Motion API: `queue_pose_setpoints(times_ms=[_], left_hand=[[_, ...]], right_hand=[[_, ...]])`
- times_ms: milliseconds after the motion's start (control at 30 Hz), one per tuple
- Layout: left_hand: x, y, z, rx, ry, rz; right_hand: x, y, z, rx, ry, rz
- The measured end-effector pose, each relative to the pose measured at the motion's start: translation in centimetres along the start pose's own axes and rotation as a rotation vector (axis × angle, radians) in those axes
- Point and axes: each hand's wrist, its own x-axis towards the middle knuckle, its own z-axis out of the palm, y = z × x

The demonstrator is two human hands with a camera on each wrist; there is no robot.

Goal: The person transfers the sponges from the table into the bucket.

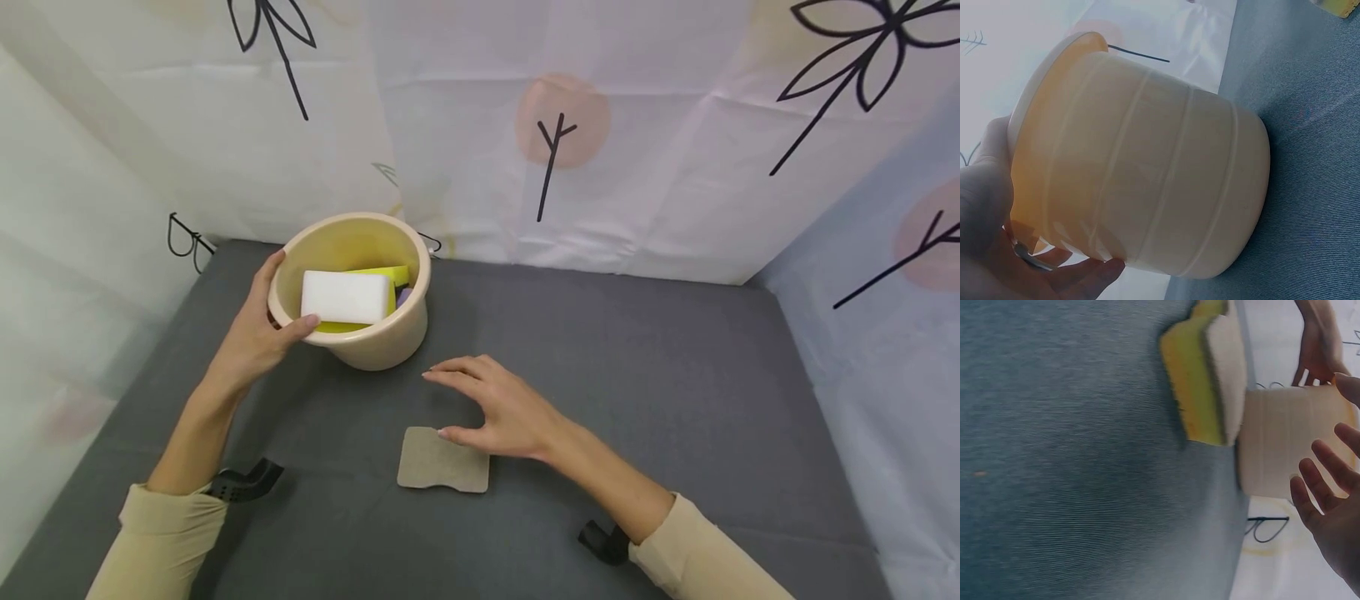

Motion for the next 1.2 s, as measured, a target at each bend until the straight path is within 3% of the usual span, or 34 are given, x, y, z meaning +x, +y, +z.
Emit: queue_pose_setpoints(times_ms=[600,1200], left_hand=[[0.0,0.1,0.0,-0.003,0.004,-0.007],[0.0,-0.1,0.0,0.005,0.006,-0.009]], right_hand=[[-2.8,0.7,3.7,-0.011,-0.061,-0.026],[-4.3,0.8,5.5,-0.055,-0.118,-0.016]])
